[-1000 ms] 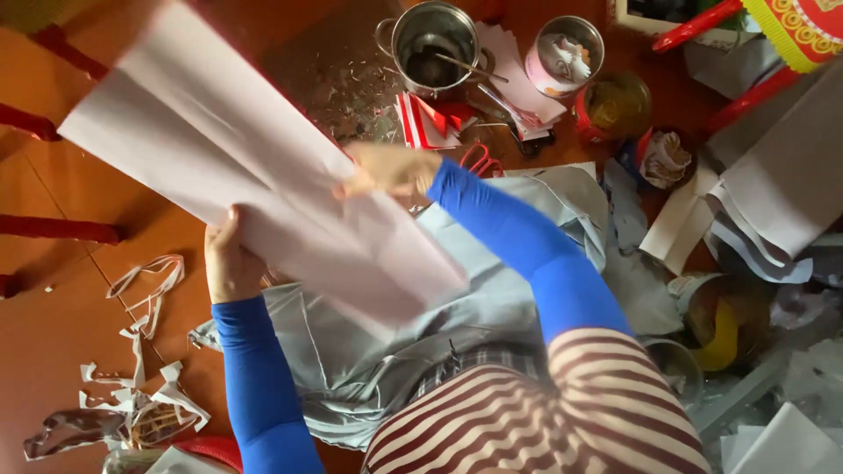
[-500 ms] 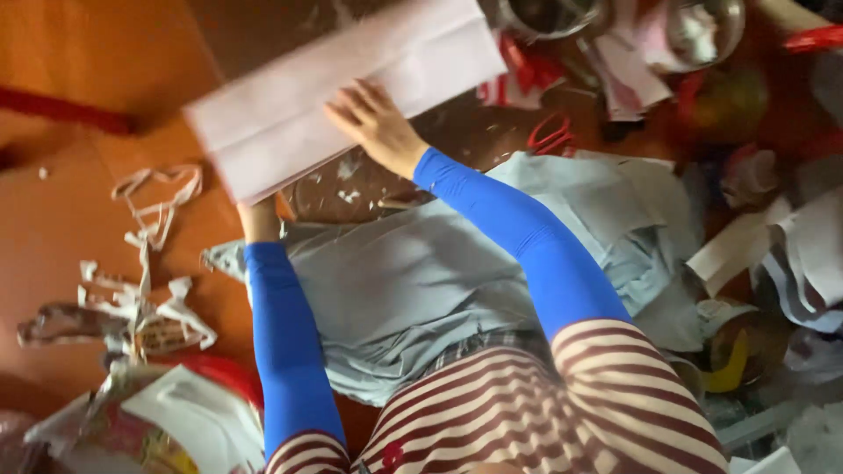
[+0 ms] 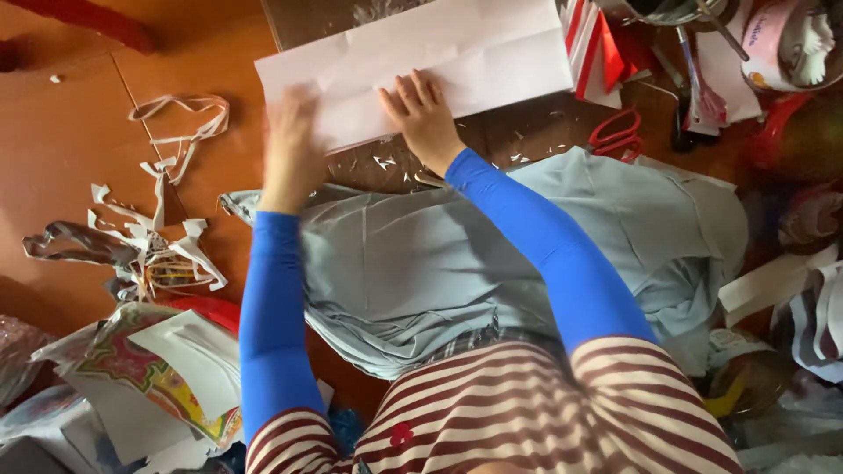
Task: Fold sheets of paper and cut them into smaller rectangular pieces using scissors.
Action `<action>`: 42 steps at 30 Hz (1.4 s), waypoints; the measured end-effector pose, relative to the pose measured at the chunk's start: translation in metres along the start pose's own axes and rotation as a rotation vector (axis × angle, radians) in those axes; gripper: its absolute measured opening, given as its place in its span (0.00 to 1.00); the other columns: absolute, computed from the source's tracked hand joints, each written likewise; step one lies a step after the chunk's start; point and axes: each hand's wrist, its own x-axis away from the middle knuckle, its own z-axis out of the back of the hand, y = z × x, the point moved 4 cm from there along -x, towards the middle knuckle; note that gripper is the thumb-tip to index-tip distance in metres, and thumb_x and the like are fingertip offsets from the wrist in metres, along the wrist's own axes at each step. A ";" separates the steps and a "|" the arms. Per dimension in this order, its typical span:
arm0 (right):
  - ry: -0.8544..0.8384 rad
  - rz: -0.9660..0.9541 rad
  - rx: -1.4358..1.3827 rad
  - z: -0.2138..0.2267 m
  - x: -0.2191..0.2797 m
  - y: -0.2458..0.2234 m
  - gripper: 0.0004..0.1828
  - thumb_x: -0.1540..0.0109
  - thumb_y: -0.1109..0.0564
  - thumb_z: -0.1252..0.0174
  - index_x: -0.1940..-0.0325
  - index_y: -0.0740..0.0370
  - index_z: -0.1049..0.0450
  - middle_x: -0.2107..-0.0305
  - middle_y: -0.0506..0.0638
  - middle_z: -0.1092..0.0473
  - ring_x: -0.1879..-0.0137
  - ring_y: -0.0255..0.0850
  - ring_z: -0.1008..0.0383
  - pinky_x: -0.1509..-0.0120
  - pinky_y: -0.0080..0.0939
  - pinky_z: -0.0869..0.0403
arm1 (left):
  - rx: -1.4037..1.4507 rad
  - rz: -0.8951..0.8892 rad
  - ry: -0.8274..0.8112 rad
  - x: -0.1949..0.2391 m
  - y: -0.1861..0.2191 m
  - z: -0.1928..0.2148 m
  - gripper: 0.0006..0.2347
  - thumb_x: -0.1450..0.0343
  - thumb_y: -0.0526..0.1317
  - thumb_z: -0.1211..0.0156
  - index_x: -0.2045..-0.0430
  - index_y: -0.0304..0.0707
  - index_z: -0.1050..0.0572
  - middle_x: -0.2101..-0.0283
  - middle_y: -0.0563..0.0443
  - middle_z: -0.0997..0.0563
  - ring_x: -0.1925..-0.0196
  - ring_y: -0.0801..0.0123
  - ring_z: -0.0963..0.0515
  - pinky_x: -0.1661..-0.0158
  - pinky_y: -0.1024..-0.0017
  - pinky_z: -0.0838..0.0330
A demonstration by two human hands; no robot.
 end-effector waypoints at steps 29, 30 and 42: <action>-0.023 -0.390 -0.539 0.070 0.108 0.192 0.14 0.42 0.70 0.37 0.55 0.61 0.18 0.58 0.55 0.21 0.49 0.49 0.20 0.43 0.46 0.23 | 0.199 0.023 -0.151 -0.008 -0.025 -0.076 0.14 0.28 0.31 0.45 0.49 0.42 0.20 0.47 0.40 0.19 0.46 0.46 0.20 0.49 0.57 0.26; -0.026 -0.388 -0.546 0.073 0.105 0.195 0.14 0.42 0.70 0.37 0.55 0.61 0.18 0.58 0.55 0.21 0.49 0.49 0.20 0.43 0.46 0.23 | 0.196 0.029 -0.154 -0.005 -0.035 -0.062 0.14 0.28 0.31 0.45 0.49 0.42 0.20 0.47 0.40 0.19 0.46 0.46 0.20 0.49 0.57 0.26; 0.030 -1.079 -0.966 0.040 0.084 0.215 0.13 0.34 0.55 0.35 0.51 0.68 0.19 0.66 0.50 0.23 0.68 0.35 0.31 0.66 0.40 0.33 | 0.945 0.638 0.130 0.030 -0.174 -0.134 0.14 0.22 0.38 0.33 0.74 0.24 0.25 0.75 0.54 0.27 0.68 0.78 0.35 0.68 0.70 0.40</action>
